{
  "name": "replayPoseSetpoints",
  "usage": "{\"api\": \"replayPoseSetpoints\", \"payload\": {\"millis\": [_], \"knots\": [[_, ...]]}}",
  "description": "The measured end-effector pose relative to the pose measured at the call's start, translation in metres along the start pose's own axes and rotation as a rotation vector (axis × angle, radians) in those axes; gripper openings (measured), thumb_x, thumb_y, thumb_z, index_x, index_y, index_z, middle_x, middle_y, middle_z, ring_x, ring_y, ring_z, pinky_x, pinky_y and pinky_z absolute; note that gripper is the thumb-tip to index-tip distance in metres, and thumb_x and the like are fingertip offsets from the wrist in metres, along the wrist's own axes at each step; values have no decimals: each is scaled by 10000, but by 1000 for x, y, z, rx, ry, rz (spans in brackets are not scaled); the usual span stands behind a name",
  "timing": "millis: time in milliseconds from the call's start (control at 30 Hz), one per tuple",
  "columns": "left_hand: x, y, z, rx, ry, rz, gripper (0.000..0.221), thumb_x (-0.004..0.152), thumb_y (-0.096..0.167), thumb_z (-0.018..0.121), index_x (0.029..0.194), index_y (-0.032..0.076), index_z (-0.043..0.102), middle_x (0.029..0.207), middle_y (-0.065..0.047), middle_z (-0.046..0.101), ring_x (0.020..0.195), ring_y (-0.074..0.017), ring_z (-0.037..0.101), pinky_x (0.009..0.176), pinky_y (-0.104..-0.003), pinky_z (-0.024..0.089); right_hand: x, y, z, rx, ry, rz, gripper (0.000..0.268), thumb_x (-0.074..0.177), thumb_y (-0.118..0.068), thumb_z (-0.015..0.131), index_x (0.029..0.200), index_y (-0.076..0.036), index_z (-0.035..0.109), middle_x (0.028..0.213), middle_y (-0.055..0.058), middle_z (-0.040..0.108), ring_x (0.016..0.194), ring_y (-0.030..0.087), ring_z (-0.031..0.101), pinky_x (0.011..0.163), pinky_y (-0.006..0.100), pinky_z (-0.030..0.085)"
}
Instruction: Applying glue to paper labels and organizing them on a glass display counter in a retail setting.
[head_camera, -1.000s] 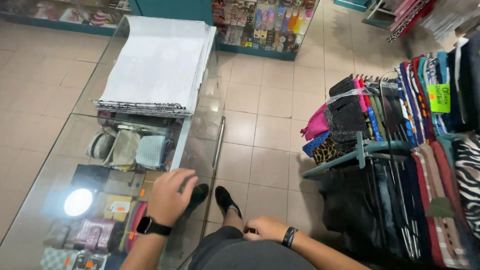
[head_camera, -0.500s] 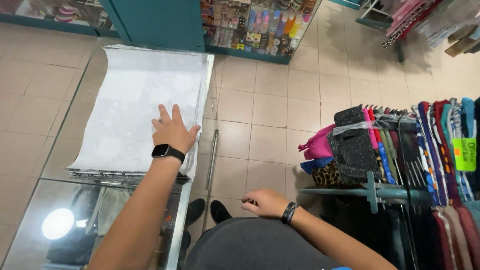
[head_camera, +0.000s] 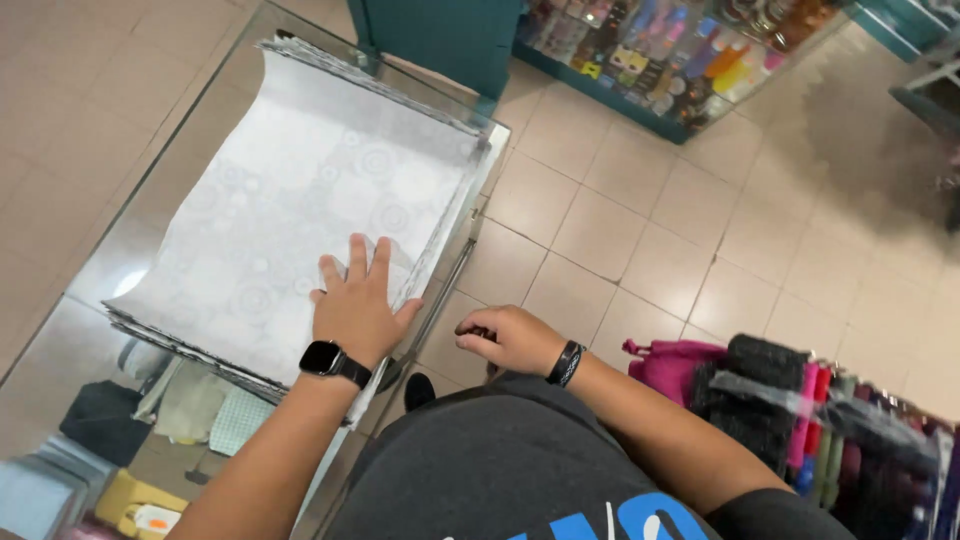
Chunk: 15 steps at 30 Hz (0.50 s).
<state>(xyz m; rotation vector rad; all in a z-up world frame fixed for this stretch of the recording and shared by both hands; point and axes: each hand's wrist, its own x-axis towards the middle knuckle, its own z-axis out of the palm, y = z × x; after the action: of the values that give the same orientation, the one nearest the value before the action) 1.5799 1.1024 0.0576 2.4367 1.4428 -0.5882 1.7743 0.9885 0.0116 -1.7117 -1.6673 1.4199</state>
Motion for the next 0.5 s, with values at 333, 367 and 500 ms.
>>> {"api": "replayPoseSetpoints", "payload": {"millis": [333, 367, 500], "knots": [[15, 3, -8, -113, -16, -131, 877, 869, 682, 472, 1611, 236, 330, 1662, -45, 338, 1466, -442, 364, 1080, -557, 455, 76, 13, -98, -113, -269, -332, 289, 984, -274, 613, 1157, -65, 711, 951, 169, 759, 865, 308, 735, 715, 408, 604], [17, 2, -6, -127, 13, -116, 847, 869, 630, 496, 1607, 244, 341, 1651, -41, 358, 1454, -428, 389, 1072, -553, 464, 79, 13, -98, -142, -258, -373, 294, 993, -280, 604, 1168, -68, 707, 940, 159, 758, 841, 296, 733, 694, 398, 602], [17, -9, 6, -219, 106, -97, 768, 858, 525, 548, 1571, 278, 404, 1596, -17, 455, 1405, -373, 479, 1030, -539, 517, 86, 12, -92, -256, -206, -552, 281, 999, -281, 612, 1191, -88, 678, 907, 120, 745, 778, 270, 721, 637, 397, 592]]}}
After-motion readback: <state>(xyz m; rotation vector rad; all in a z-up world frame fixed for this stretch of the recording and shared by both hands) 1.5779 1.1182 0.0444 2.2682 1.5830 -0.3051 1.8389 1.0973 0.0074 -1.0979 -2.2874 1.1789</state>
